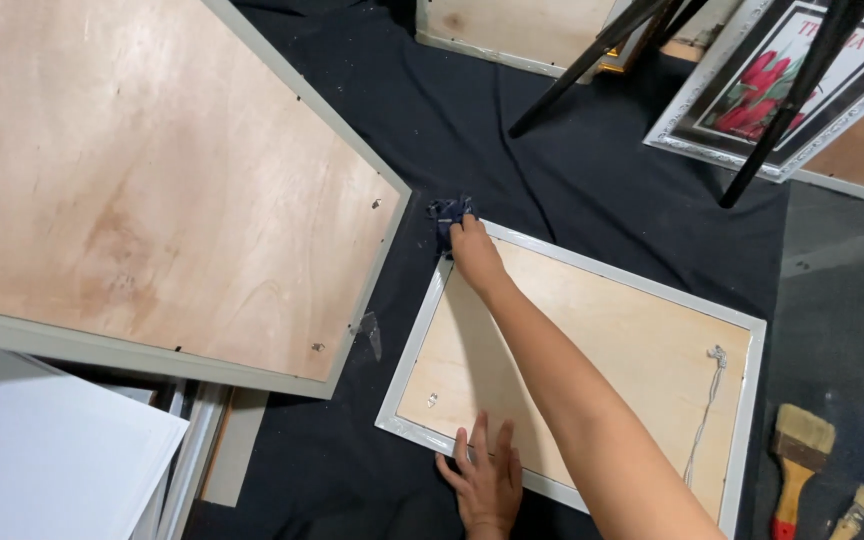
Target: The person is using a cloth to wipe and clean the back of a picture frame, followed by using a brush to remove dust.
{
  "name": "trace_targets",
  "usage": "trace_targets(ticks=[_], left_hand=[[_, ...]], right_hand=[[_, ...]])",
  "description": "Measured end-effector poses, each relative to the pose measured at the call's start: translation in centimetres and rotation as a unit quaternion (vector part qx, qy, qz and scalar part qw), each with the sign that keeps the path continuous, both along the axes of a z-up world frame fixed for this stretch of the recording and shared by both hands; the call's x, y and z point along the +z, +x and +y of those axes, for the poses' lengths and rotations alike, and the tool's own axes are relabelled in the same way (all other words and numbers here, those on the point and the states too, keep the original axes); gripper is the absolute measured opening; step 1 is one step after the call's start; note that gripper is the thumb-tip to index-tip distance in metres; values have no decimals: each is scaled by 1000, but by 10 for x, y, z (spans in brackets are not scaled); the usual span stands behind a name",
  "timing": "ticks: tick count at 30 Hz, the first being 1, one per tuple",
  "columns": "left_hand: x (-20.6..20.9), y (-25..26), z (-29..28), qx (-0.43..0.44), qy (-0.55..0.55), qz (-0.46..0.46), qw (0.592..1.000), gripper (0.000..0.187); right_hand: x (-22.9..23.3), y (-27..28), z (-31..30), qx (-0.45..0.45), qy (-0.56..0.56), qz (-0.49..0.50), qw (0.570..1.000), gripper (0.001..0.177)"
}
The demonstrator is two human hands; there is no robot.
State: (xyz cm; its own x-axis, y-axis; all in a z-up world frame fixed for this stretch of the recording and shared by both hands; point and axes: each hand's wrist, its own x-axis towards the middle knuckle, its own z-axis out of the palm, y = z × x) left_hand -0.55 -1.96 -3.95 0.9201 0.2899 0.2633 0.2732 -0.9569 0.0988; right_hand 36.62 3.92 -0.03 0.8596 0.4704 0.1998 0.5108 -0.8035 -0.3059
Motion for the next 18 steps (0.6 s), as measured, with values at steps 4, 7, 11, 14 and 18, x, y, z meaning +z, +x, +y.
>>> trace_targets(ticks=[4,7,11,14,18], left_hand=[[-6,3,-3,2,-32,3,999,68],[-6,1,-3,10,-30,-2,999,66],[3,1,-1,-8,-51,13,999,48],[2,0,2,-41,-48,28,998,52],[25,3,7,-56,-220,28,974,53]], right_hand=[[12,-21,4,46,-14,27,998,16],[15,-61,16,107,-51,20,993,18],[23,-136,27,202,-81,-37,975,12],[33,-202,31,251,-55,-45,965,13],[65,-250,29,352,29,214,911,21]])
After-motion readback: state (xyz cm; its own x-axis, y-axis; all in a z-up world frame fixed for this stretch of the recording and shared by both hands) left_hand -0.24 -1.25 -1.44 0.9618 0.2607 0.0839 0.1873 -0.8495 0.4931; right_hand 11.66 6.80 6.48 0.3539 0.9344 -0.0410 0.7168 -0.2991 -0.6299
